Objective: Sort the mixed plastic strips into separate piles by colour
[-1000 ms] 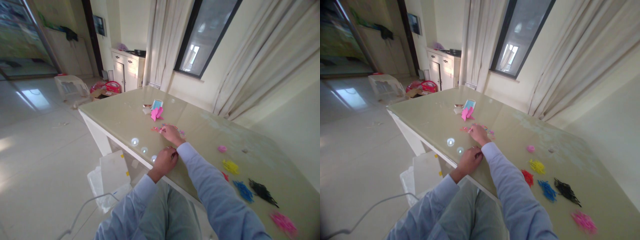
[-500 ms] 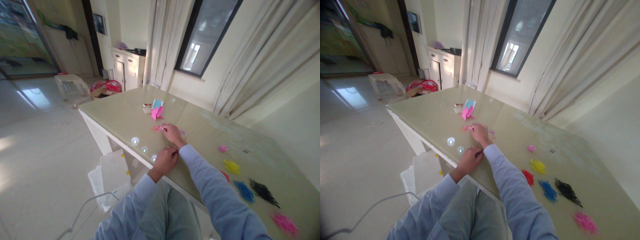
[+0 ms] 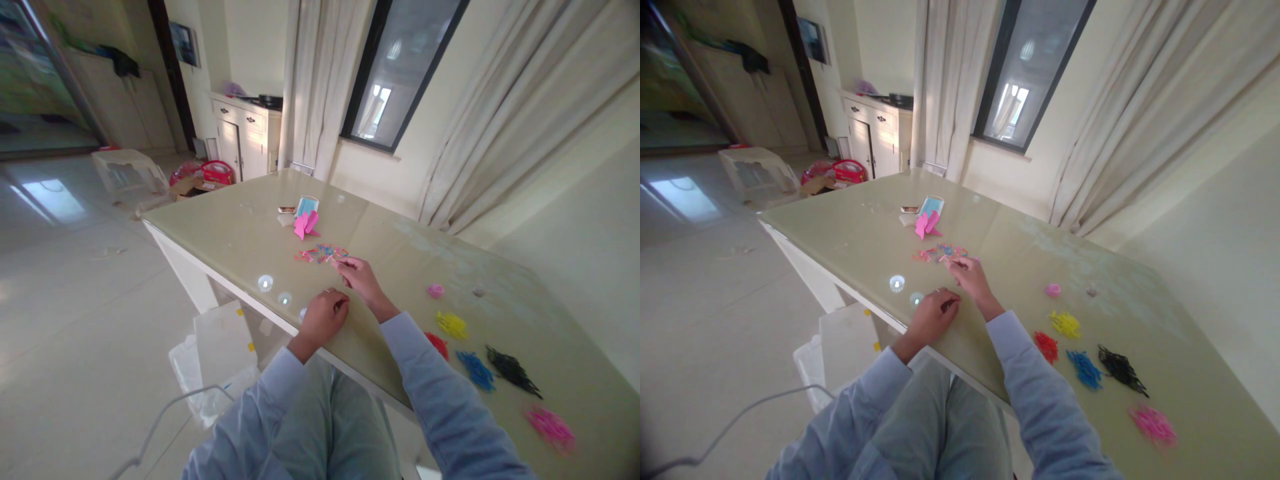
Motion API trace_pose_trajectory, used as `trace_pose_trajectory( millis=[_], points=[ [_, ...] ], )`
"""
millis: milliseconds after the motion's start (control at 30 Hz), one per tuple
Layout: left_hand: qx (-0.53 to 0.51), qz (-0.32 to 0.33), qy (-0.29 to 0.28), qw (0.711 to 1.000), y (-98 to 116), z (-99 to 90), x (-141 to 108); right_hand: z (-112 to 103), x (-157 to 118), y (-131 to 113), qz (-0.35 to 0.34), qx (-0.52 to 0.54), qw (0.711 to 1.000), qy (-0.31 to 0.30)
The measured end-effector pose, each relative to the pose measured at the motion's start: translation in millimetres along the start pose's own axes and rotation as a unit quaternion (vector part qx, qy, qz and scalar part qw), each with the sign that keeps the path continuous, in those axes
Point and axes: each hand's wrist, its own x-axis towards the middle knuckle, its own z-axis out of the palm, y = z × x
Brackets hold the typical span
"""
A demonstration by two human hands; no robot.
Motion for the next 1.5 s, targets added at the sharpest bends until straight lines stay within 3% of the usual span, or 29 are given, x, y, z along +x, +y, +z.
trace_pose_trajectory(
  millis=[233,433,933,1233,1500],
  points=[
    [-0.002,0.006,0.009,1.0,1.0,-2.0,0.6,-24.8,-39.7,-13.1,0.061,0.208,0.975,0.051],
    [-0.009,0.019,0.031,0.999,-4.4,0.2,0.0,-47.8,-85.4,-16.4,0.074,0.269,0.956,0.091],
    [-0.001,-0.01,0.04,0.999,-10.3,-1.7,-0.5,-106.8,-191.3,5.1,0.093,0.234,0.931,0.263],
    [0.052,-0.034,0.036,0.997,-14.2,-3.5,0.4,-130.9,-236.3,22.1,0.105,0.242,0.906,0.332],
    [0.114,-0.058,0.016,0.992,-3.8,-4.8,0.7,-151.5,-274.2,30.8,0.125,0.271,0.875,0.381]
  ],
)
